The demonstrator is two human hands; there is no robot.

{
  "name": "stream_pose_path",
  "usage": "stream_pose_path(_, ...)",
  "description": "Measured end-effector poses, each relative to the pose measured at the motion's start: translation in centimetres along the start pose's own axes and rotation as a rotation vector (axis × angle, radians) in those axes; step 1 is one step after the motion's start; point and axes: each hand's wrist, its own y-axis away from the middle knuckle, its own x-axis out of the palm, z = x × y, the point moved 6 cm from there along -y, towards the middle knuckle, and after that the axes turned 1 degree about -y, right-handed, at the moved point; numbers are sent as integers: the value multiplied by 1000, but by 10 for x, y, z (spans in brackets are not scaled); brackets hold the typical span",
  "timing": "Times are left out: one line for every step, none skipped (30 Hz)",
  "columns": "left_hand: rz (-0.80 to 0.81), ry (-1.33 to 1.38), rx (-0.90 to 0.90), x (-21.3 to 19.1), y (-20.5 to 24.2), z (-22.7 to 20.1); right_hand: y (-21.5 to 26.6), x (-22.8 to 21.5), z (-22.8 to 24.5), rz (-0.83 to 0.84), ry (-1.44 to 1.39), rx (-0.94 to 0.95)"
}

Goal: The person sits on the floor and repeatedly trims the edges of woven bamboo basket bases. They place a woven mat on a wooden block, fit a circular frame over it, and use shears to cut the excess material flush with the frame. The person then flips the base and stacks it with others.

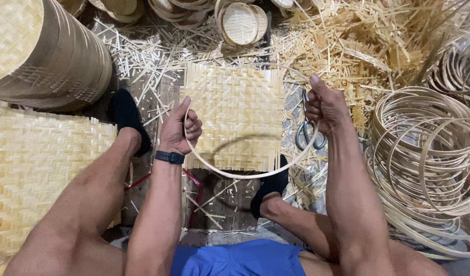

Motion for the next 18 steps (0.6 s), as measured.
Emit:
stream_pose_path(16, 48, 24, 1, -1, -2, 1, 2, 0, 64, 16, -27)
stream_pose_path(28, 99, 47, 1, 0, -3, 2, 4, -5, 116, -66, -13)
stream_pose_path(39, 149, 70, -1, 2, -4, 3, 6, -11, 167, -148, 3)
stream_pose_path(39, 172, 84, -2, 1, -7, 2, 8, -15, 218, -231, 14)
stream_pose_path(40, 194, 98, -3, 0, -9, -2, 8, -23, 194, -258, 2)
stream_pose_path(37, 217, 111, -5, 0, -9, -6, 11, -36, 169, -286, -7)
stream_pose_path(14, 217, 108, -7, -3, -6, -12, 12, -47, 145, -314, -16)
stream_pose_path(-16, 217, 105, -12, -4, -1, -17, 10, -59, 111, -371, -1)
stream_pose_path(-46, 217, 102, -18, -5, 2, -23, 7, -69, 78, -428, 14)
stream_pose_path(-38, 197, 96, -21, -6, 4, -28, 4, -77, 44, -487, 28)
stream_pose_path(-30, 176, 91, -23, -8, 6, -32, 0, -81, 7, -496, 18)
stream_pose_path(-21, 157, 85, -25, -9, 8, -35, -4, -85, -31, -502, 8)
stream_pose_path(-12, 153, 81, -27, -10, 9, -38, -7, -88, -69, -508, -3)
stream_pose_path(-5, 149, 78, -27, -10, 11, -40, -8, -89, -63, -511, 8)
stream_pose_path(3, 146, 76, -26, -10, 13, -42, -8, -90, -57, -515, 20)
stream_pose_path(-35, 150, 84, -28, -10, 12, -43, -8, -91, -53, -518, 31)
stream_pose_path(-72, 154, 92, -30, -10, 12, -42, -6, -91, -19, -478, 16)
stream_pose_path(-107, 159, 102, -31, -9, 12, -42, -3, -90, 16, -437, -2)
